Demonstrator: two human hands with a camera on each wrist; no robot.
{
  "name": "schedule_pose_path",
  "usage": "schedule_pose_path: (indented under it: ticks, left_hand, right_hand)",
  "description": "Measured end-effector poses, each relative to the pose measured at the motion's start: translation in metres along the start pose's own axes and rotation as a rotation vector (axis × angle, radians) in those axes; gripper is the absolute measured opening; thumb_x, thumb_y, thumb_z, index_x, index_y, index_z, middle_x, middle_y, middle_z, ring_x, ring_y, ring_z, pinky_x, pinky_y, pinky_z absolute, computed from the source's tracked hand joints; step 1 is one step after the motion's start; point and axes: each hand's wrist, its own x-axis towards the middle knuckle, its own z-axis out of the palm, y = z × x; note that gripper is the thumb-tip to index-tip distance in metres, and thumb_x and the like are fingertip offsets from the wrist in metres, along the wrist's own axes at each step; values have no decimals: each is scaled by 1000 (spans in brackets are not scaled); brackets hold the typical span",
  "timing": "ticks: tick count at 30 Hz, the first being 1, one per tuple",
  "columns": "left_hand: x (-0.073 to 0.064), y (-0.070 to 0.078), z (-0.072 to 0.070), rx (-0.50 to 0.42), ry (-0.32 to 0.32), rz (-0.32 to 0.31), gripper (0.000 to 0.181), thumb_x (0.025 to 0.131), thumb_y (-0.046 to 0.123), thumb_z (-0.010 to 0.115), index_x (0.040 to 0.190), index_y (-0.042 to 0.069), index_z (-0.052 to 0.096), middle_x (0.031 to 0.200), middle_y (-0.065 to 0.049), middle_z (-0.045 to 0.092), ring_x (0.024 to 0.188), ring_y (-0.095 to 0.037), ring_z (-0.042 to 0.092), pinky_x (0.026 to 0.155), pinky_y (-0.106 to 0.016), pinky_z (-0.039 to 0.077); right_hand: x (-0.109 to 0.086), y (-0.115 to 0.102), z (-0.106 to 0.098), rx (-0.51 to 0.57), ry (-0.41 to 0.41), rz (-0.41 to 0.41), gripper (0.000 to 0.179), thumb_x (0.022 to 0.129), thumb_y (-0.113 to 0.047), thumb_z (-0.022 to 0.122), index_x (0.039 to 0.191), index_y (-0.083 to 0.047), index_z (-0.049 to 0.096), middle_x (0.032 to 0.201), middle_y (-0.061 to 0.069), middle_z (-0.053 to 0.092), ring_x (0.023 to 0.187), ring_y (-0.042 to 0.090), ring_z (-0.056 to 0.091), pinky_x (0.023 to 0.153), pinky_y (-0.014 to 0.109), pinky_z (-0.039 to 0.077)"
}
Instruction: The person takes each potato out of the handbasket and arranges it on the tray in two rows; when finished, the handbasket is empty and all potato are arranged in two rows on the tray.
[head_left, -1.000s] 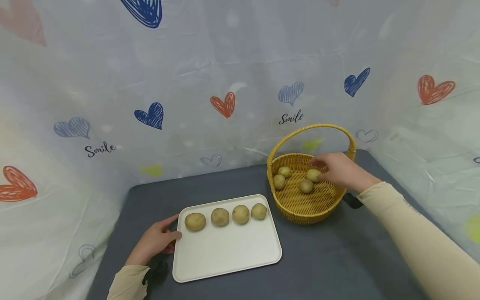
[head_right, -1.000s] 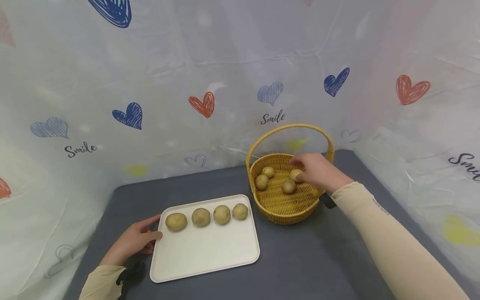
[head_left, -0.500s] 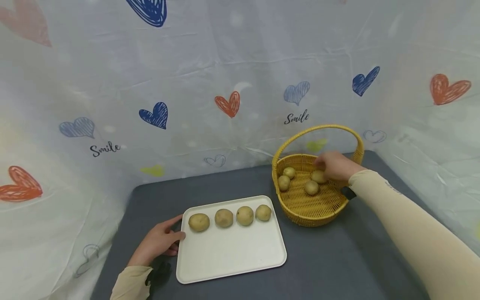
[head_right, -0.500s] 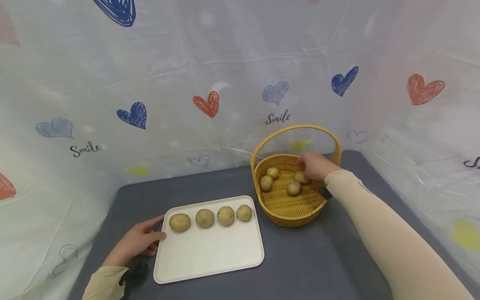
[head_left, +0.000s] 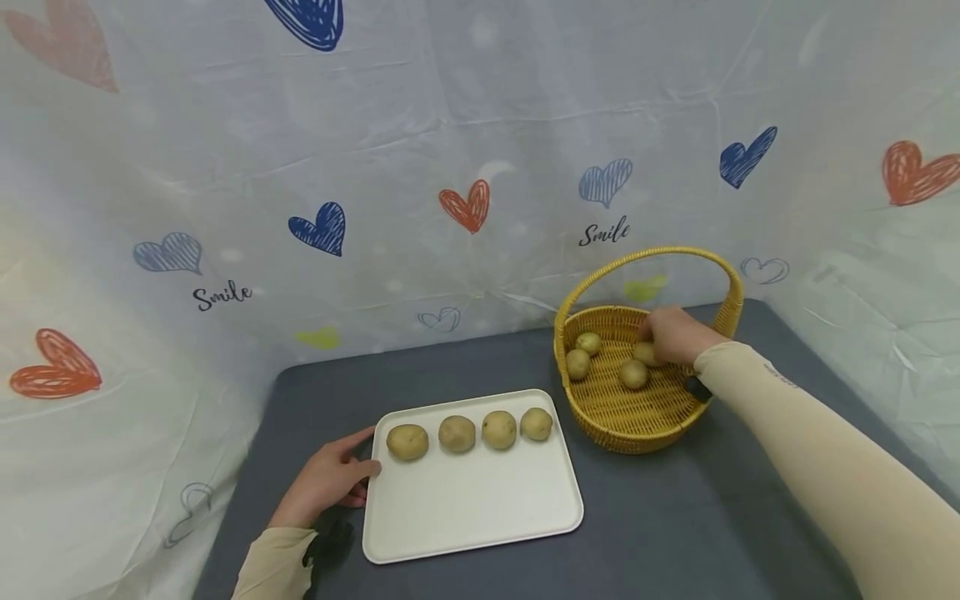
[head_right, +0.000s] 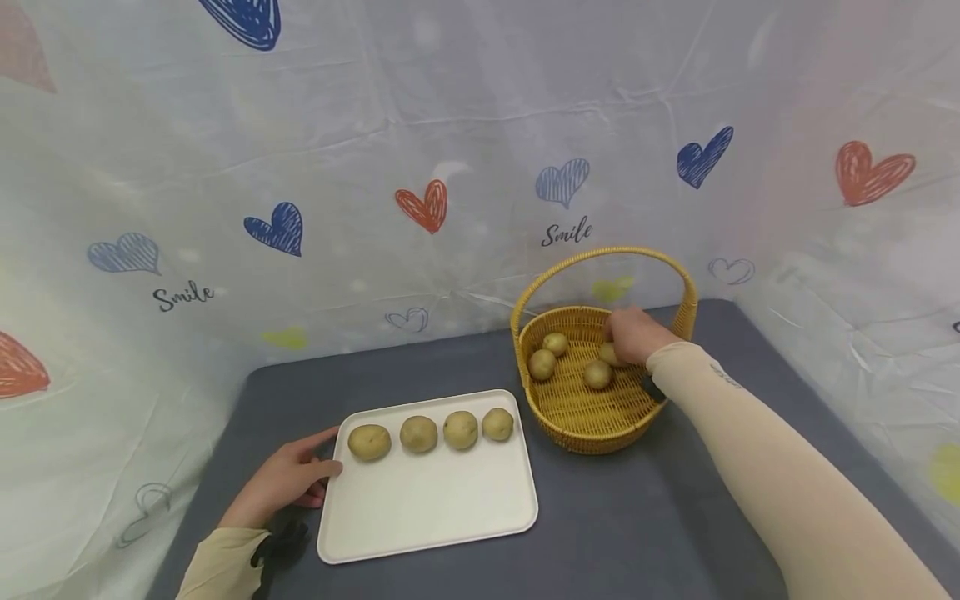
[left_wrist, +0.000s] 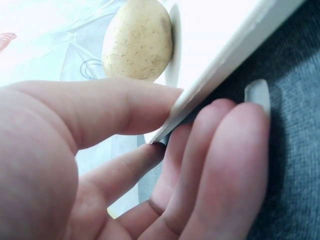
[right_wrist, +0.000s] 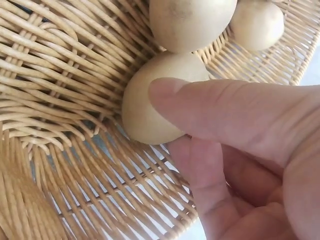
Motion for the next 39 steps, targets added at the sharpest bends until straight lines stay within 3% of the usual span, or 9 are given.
schedule_pose_path:
  ticks: [9, 15, 19, 27, 32, 39]
  left_hand:
    - [2, -3, 0, -16, 9, 8, 76, 95, 19, 78, 165, 16, 48, 76, -12, 65, 60, -23, 69, 58, -38, 64]
    - [0, -1, 0, 0, 14, 22, 75, 95, 18, 77, 164, 15, 49, 77, -12, 66, 60, -23, 70, 58, -37, 64]
    - [-1, 0, 0, -2, 24, 28, 75, 95, 18, 77, 164, 15, 49, 77, -12, 67, 59, -22, 69, 57, -37, 63]
    - [-5, 0, 0, -21, 31, 20, 75, 95, 15, 76, 165, 15, 48, 76, -13, 66, 59, -22, 69, 57, -36, 63]
    - [-4, -2, 0, -16, 34, 15, 75, 94, 15, 76, 164, 15, 49, 77, -13, 65, 59, -22, 69, 57, -36, 63]
    - [-1, -3, 0, -29, 24, 29, 74, 95, 15, 75, 164, 15, 49, 76, -13, 65, 60, -23, 70, 59, -37, 64]
  right_hand:
    - [7, -1, 3, -28, -18, 10, 23, 85, 13, 72, 97, -3, 83, 88, 9, 77, 73, 19, 58, 63, 31, 46]
    - [7, 1, 3, -25, -10, -7, 23, 84, 4, 81, 106, -2, 84, 105, 15, 80, 86, 24, 68, 70, 36, 57]
    - [7, 2, 4, 10, -21, -3, 25, 84, 1, 82, 110, 0, 83, 111, 18, 77, 87, 25, 66, 71, 37, 57]
    - [11, 2, 2, 61, -56, 24, 12, 85, -2, 77, 96, -3, 81, 93, 11, 69, 76, 21, 55, 65, 32, 47]
    - [3, -4, -2, 86, 2, -19, 11, 89, -10, 78, 98, -3, 78, 85, 7, 66, 75, 20, 55, 66, 34, 46]
    - [-28, -28, -5, 79, 166, -130, 41, 92, -21, 85, 124, 3, 78, 107, 9, 80, 98, 25, 72, 87, 50, 60]
